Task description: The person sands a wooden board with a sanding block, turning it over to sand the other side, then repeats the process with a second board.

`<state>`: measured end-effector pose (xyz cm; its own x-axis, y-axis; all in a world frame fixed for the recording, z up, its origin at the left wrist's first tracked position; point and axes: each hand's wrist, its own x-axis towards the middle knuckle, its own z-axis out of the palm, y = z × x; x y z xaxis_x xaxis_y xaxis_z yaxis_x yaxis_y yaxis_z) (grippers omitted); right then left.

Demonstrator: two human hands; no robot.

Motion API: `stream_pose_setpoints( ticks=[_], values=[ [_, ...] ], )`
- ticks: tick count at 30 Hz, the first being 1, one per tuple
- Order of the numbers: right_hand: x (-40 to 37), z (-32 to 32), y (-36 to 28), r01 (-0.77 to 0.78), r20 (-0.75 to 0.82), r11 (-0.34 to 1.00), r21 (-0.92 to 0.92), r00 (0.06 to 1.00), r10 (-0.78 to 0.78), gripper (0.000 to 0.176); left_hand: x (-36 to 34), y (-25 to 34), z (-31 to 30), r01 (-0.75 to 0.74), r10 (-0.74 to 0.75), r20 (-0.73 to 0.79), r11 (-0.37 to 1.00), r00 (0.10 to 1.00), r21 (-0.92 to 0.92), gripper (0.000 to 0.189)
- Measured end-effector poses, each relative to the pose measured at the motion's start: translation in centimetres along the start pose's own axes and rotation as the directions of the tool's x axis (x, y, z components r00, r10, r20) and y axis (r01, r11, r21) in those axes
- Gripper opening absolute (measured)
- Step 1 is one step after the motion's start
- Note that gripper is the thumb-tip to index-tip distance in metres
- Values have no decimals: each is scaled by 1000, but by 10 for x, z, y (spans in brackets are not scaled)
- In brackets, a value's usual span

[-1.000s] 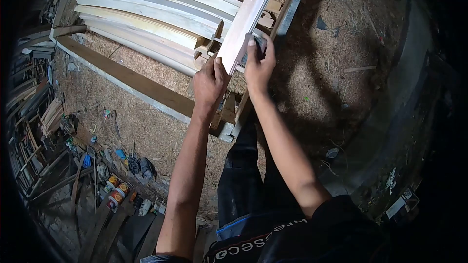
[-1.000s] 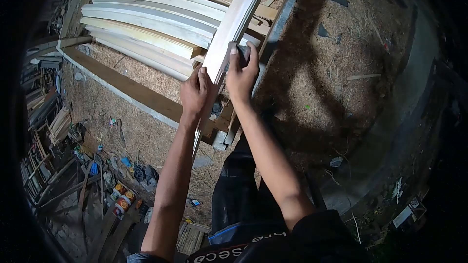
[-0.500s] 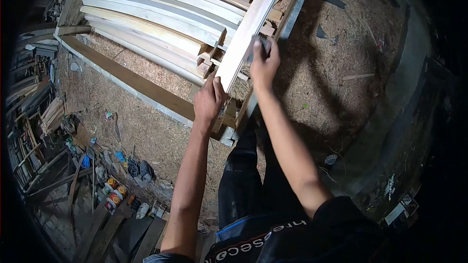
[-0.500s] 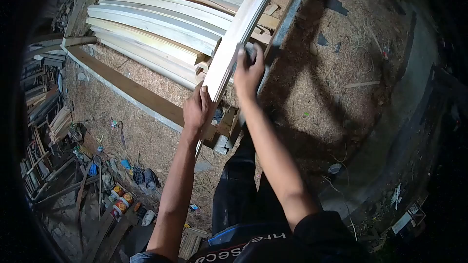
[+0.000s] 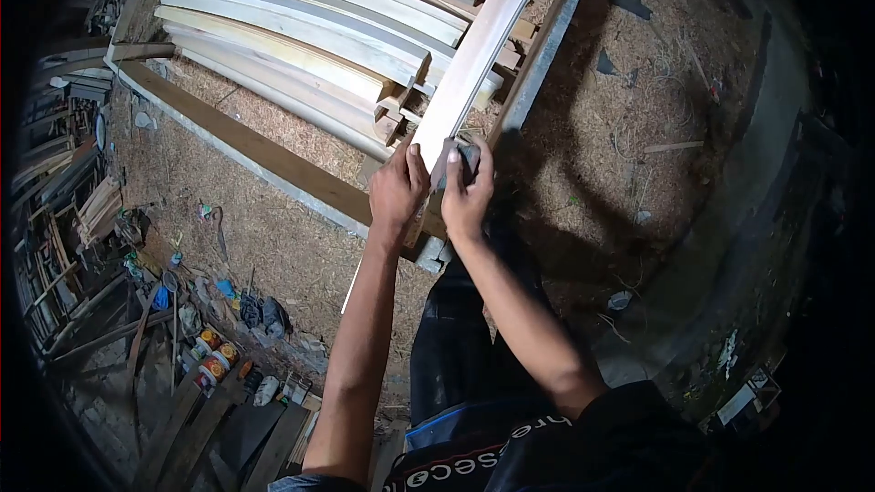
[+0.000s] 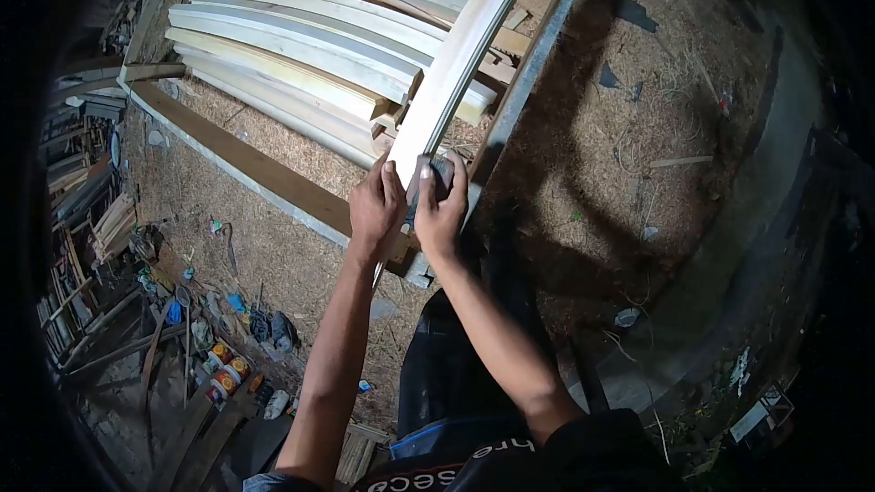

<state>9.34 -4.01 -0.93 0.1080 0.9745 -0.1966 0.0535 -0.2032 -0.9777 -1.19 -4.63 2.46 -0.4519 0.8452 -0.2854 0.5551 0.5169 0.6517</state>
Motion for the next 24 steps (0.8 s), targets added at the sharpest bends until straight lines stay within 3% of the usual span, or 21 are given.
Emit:
stream_pose_setpoints(
  ticks=[5, 7, 11, 14, 20, 24],
  values=[
    [53, 2, -10, 86, -76, 994, -66, 993, -91, 48, -1, -4, 1, -42, 43, -14, 999, 999, 28, 39],
    [58, 2, -17, -6, -63, 996, 89, 998, 12, 49, -2, -4, 0, -40, 41, -12, 999, 999, 30, 38],
    [18, 1, -7, 124, -46, 990, -74, 991, -128, 49, 0, -8, 4, -49, 50, -24, 998, 998, 27, 38],
    [-24, -1, 4, -6, 14, 998, -69, 1000, 6, 48, 0, -10, 4, -35, 35, -3, 999, 999, 15, 38],
    [-23, -1, 3, -55, 6, 979, 195, 998, 55, 45, 0, -6, 3, -5, 5, 18, 1000, 1000, -13, 37],
    [-20, 2, 17, 12, -18, 992, 123, 1000, -10, 45, 0, -8, 5, -27, 27, -2, 1000, 1000, -6, 38]
  ],
)
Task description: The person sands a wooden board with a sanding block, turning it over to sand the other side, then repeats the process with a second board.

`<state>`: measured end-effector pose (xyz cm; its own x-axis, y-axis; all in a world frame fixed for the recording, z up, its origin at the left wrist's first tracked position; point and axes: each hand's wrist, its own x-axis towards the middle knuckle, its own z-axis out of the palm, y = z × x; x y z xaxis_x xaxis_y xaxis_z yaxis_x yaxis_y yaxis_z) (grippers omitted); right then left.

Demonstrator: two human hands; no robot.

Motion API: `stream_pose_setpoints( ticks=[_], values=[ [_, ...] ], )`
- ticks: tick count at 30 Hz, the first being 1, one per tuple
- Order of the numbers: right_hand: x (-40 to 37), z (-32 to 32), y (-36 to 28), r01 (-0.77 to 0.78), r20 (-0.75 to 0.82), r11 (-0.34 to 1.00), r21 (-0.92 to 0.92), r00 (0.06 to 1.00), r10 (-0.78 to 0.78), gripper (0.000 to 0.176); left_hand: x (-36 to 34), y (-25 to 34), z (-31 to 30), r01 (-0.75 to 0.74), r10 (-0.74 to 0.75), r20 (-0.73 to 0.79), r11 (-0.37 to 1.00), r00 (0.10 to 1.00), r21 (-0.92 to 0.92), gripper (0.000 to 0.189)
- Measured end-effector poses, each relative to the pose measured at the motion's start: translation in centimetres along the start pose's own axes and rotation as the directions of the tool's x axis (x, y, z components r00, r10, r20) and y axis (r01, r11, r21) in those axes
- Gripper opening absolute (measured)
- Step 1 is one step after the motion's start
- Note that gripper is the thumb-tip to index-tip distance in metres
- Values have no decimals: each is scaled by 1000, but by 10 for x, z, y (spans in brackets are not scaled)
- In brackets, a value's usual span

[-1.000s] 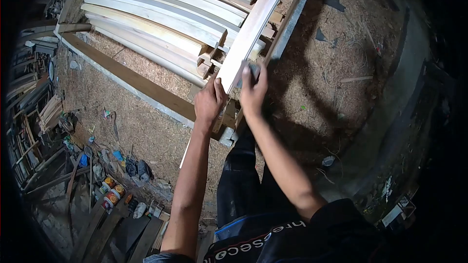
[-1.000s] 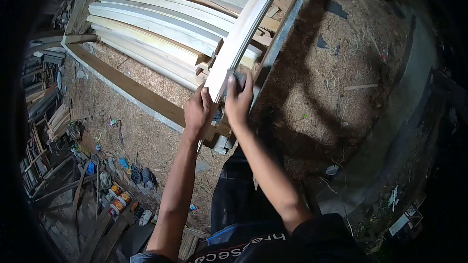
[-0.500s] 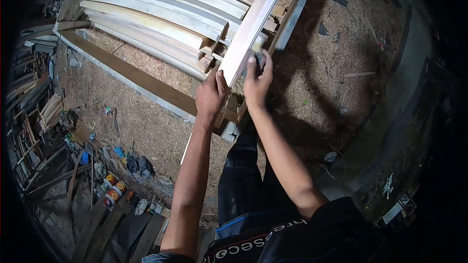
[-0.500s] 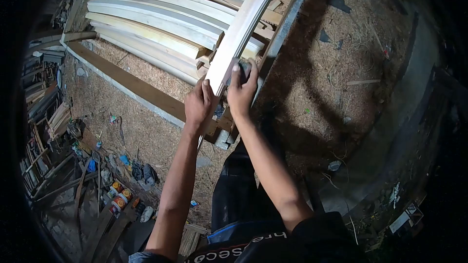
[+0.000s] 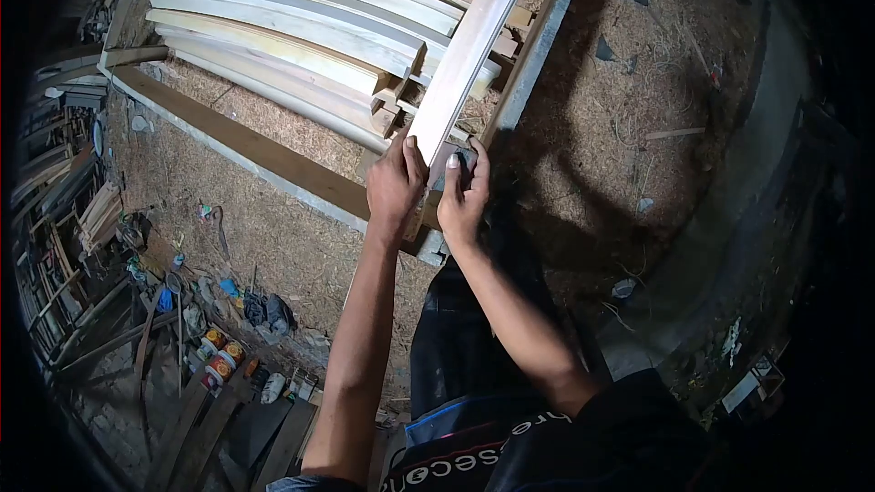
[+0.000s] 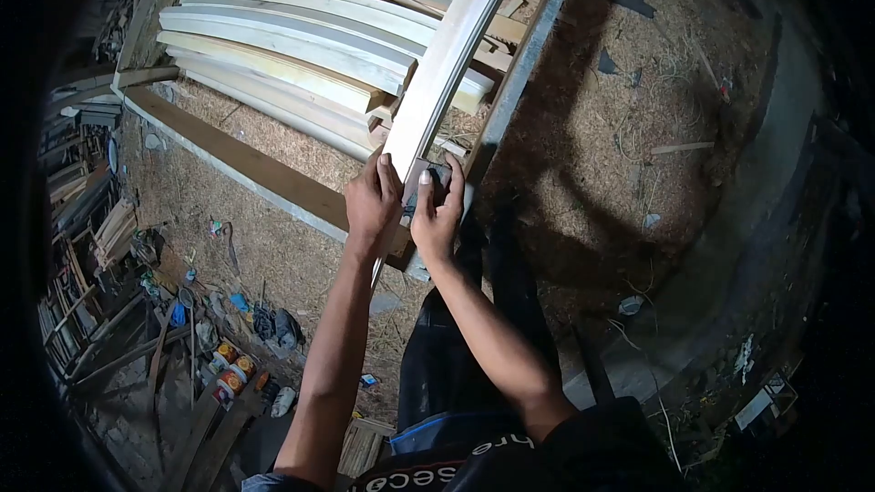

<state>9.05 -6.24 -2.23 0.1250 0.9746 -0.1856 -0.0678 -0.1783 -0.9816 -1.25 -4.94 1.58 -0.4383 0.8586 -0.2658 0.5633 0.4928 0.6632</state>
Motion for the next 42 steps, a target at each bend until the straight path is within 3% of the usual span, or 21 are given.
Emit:
stream_pose_setpoints(
  ticks=[4, 7, 10, 12, 16, 17, 22, 25, 30, 32, 35, 36, 38, 40, 42],
  values=[
    [-3, -1, -6, -43, -10, 998, 41, 999, 43, 45, 3, 0, 0, -14, 14, -8, 1000, 1000, 10, 38],
    [-4, -4, -7, -79, 6, 996, -37, 997, 80, 45, 1, -1, 0, -11, 11, -2, 1000, 1000, -7, 37],
    [5, -1, -10, -48, -7, 999, -4, 999, 48, 45, 2, -4, 2, -21, 21, -5, 1000, 1000, 5, 37],
    [18, -2, -14, 13, -14, 993, -119, 1000, -15, 45, 0, -5, 2, -16, 16, -4, 999, 1000, 28, 37],
    [47, -5, -15, 4, -16, 991, -134, 1000, -6, 47, 2, 0, 0, -45, 46, -29, 998, 999, 49, 38],
    [49, -5, -20, -81, -1, 993, -91, 997, 82, 48, 2, 0, 0, -49, 51, -39, 998, 998, 47, 38],
    [8, -5, -6, 27, 24, 989, -146, 999, -24, 49, 1, -2, 2, -21, 22, -17, 999, 1000, 33, 39],
    [-10, -3, -2, -81, -5, 993, -87, 997, 80, 48, 2, 0, 2, -1, 1, 0, 1000, 1000, 24, 40],
    [43, -1, -16, 56, -43, 985, -162, 997, -64, 50, 0, 1, 3, -62, 65, -60, 997, 996, 54, 40],
    [81, -2, -23, -38, -52, 993, -113, 998, 32, 50, 1, 0, 0, -48, 50, -35, 997, 998, 55, 40],
    [88, -3, -34, -34, -16, 995, -90, 999, 33, 51, 1, -2, 3, -81, 84, -66, 996, 994, 46, 40],
    [77, -2, -35, -49, -11, 998, -24, 999, 49, 52, 1, -1, 5, -81, 84, -67, 996, 994, 42, 40],
    [48, -3, -28, 62, 2, 988, -144, 998, -63, 52, 1, -3, 4, -78, 83, -70, 994, 994, 83, 40],
    [13, -3, -10, 74, -7, 980, -186, 997, -76, 52, 1, -3, 3, -61, 65, -55, 996, 996, 73, 39],
    [-11, -2, -11, -32, 6, 993, -112, 999, 33, 51, 3, 0, 2, -47, 49, -39, 997, 998, 61, 38]
  ],
)
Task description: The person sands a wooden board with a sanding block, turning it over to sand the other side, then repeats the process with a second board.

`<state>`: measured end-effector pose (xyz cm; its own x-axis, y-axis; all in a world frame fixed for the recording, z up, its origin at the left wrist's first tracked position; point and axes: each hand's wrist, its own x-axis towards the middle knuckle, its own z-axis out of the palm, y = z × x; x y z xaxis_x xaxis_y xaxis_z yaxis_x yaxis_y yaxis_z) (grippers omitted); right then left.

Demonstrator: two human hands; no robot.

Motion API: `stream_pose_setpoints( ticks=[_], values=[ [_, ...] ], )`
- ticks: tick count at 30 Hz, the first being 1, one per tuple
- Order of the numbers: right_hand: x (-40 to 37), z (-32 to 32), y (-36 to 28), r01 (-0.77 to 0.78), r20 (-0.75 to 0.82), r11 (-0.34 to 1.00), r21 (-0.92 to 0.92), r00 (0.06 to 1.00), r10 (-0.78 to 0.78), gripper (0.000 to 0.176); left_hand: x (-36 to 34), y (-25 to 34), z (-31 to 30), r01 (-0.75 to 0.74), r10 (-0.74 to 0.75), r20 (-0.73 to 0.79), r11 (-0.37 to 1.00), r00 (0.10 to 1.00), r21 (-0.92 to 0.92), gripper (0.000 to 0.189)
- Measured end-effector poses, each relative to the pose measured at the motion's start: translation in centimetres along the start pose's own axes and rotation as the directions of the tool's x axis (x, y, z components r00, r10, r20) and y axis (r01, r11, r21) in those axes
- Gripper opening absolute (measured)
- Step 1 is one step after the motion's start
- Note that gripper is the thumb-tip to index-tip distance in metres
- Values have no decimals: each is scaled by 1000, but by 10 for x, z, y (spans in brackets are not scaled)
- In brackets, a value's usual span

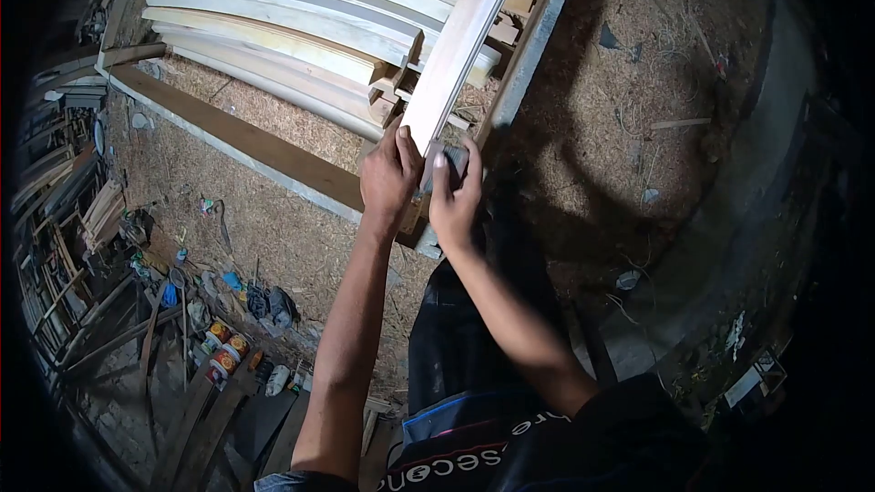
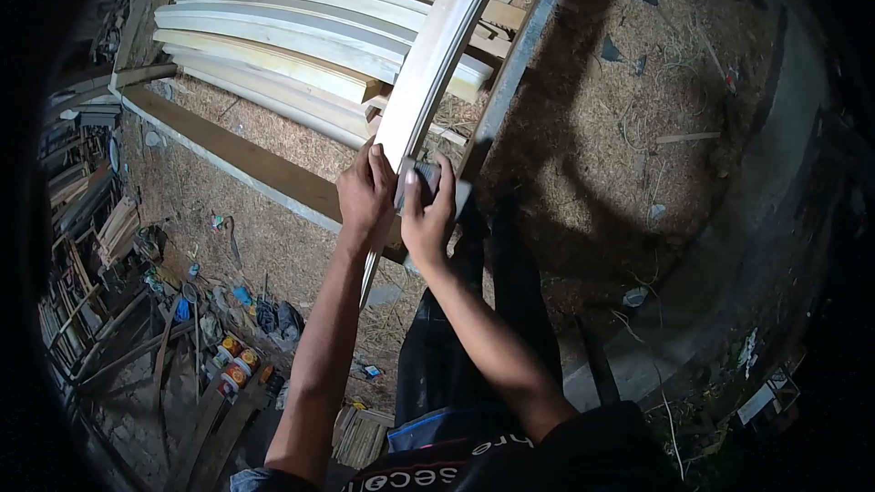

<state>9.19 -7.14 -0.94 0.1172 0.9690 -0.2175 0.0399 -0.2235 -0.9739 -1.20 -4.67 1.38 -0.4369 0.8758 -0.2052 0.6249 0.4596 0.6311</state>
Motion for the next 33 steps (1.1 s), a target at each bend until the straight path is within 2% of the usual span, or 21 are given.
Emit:
stream_pose_setpoints(
  ticks=[3, 5, 8, 10, 12, 13, 14, 17, 18, 20, 22, 24, 28, 30, 32, 33],
  values=[
    [8, 2, -7, -63, -33, 998, -24, 997, 63, 51, -1, 1, -2, 5, -4, 20, 1000, 1000, -31, 38],
    [36, 1, -6, 76, -58, 994, -83, 995, -80, 50, -1, -1, 2, -44, 43, -47, 999, 998, -12, 38],
    [75, 4, -15, 59, -83, 997, 57, 995, -54, 49, -2, -3, 2, -34, 34, -44, 999, 998, 11, 37],
    [70, 2, -18, -3, -44, 996, 91, 999, 7, 50, -3, -2, 1, -37, 37, -44, 999, 998, 11, 37],
    [58, 2, -10, 110, -61, 992, -69, 992, -114, 50, -2, -1, 0, -47, 47, -45, 999, 998, 12, 38],
    [45, 2, -11, 61, -45, 996, -60, 997, -63, 50, -2, 0, -1, -20, 20, -18, 1000, 1000, 14, 38],
    [34, 1, -12, 97, -32, 988, -120, 994, -102, 50, -1, 1, -1, 6, -6, 7, 1000, 1000, 18, 39],
    [5, 2, -5, -39, -26, 999, -1, 999, 39, 49, -1, -6, 4, 26, -26, 7, 1000, 1000, -7, 41],
    [11, 5, -8, -37, -25, 999, 5, 999, 37, 49, 2, -5, 3, 23, -23, 3, 1000, 1000, -4, 41],
    [26, 4, -10, 50, -55, 994, -95, 997, -56, 48, -1, -3, 2, 12, -12, -1, 1000, 1000, -6, 41],
    [54, 3, -9, 108, -70, 990, -95, 991, -115, 48, 0, -3, 1, 8, -8, -2, 1000, 1000, 3, 40],
    [82, 1, -20, 37, -49, 999, -6, 998, -37, 48, -1, -3, 1, 9, -9, -3, 1000, 1000, 8, 40],
    [79, 3, -26, -32, -68, 997, 76, 997, 37, 49, -2, 0, 1, 23, -23, -5, 1000, 1000, 9, 38],
    [62, 1, -13, 70, -38, 996, -60, 997, -73, 50, -1, 1, 0, 45, -45, 10, 999, 999, 14, 38],
    [33, 1, -18, 102, -32, 986, -130, 994, -107, 49, -1, -1, 2, 19, -19, -6, 1000, 1000, 6, 39],
    [15, 1, -15, 57, -31, 992, -109, 998, -61, 50, -1, -2, 2, 16, -16, -6, 1000, 1000, 6, 39]
  ],
)
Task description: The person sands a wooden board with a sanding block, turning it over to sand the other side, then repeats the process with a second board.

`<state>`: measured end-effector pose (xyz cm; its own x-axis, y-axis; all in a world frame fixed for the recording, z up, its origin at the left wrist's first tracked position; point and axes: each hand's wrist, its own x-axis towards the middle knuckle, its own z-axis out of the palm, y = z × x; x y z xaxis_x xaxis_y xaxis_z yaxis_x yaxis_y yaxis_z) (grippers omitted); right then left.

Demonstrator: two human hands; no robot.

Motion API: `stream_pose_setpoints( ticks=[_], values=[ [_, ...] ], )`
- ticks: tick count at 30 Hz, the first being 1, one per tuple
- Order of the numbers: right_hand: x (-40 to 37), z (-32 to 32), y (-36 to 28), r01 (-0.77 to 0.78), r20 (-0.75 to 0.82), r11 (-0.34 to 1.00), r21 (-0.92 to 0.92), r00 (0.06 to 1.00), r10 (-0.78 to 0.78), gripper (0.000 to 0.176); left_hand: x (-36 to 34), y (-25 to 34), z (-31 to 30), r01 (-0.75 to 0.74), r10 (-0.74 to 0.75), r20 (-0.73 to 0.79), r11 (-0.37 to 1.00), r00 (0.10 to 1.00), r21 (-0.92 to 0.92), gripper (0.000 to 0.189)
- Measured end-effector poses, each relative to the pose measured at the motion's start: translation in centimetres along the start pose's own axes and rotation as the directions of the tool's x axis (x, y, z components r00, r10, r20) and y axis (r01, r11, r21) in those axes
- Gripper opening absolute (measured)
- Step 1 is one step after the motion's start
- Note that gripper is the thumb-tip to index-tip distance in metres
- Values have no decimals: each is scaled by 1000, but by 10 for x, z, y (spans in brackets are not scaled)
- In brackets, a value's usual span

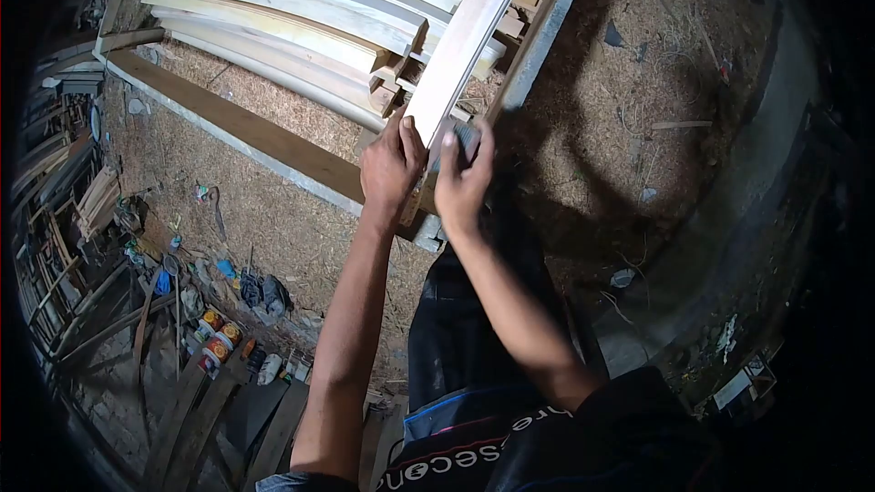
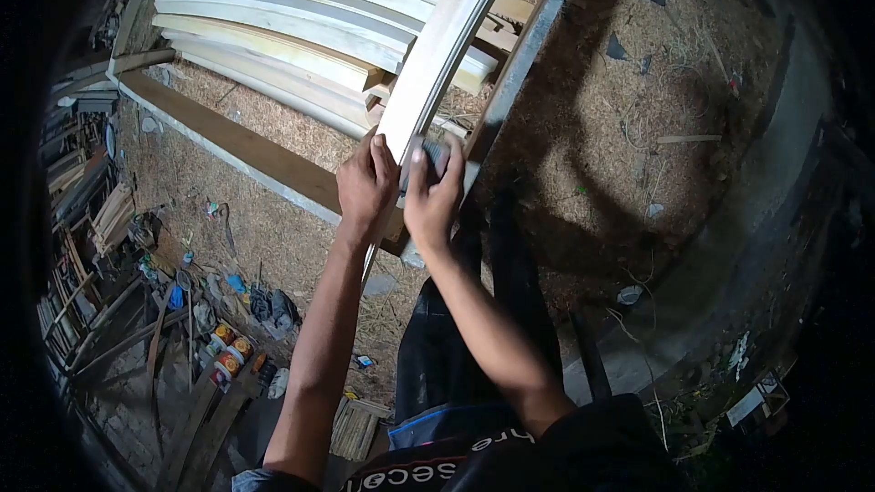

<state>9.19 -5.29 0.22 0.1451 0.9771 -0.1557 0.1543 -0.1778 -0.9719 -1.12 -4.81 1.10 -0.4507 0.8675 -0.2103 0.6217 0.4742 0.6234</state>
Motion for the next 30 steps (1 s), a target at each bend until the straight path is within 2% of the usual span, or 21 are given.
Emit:
stream_pose_setpoints(
  ticks=[2, 5, 7, 9, 10, 13, 15, 18, 21, 22, 23, 26, 28, 30],
  values=[
    [-18, 1, 8, -44, 5, 999, 24, 999, 44, 51, 0, -3, -1, 34, -33, 44, 999, 998, -35, 41],
    [-15, 4, 11, -123, 6, 992, 41, 992, 123, 48, 0, -7, 2, 20, -19, 23, 1000, 1000, -23, 42],
    [20, 4, 6, 109, -57, 992, -61, 992, -112, 48, -1, -3, 1, 6, -6, 9, 1000, 1000, -2, 42],
    [54, 5, 8, 43, -61, 997, 71, 997, -38, 47, -1, -3, 1, -5, 5, -13, 1000, 1000, 18, 41],
    [66, 1, -5, -70, -6, 989, 134, 997, 72, 48, -1, -4, 2, -17, 17, -20, 1000, 1000, 18, 41],
    [58, 1, -9, 0, -15, 994, 112, 1000, 2, 49, -1, -2, 1, -5, 5, -12, 1000, 1000, 14, 40],
    [38, -1, 2, 103, -3, 994, -30, 995, -103, 50, -1, 0, -1, 15, -15, 5, 1000, 1000, 16, 40],
    [9, -2, 1, -34, 36, 999, 32, 999, 33, 50, 0, 1, 0, 34, -34, 22, 999, 999, -2, 39],
    [25, 0, 3, -32, 15, 998, 51, 999, 31, 49, 0, 0, -1, 30, -30, 7, 1000, 1000, -8, 38],
    [41, 1, 2, 71, -20, 997, 9, 997, -71, 50, 0, 2, -2, 21, -21, 5, 1000, 1000, -4, 37],
    [59, 2, 0, 91, -33, 995, 41, 995, -89, 50, 0, 2, -3, 15, -15, 2, 1000, 1000, 1, 37],
    [93, 1, -12, 13, -30, 998, 65, 999, -11, 51, 0, -1, -1, -16, 16, -15, 1000, 1000, 9, 37],
    [98, 1, -14, -62, -12, 980, 187, 998, 65, 51, -2, 1, -2, -9, 9, -12, 1000, 1000, 8, 37],
    [86, 2, -12, -13, -13, 992, 126, 1000, 15, 51, 0, 4, -5, -8, 8, -19, 1000, 1000, 11, 37]
  ],
)
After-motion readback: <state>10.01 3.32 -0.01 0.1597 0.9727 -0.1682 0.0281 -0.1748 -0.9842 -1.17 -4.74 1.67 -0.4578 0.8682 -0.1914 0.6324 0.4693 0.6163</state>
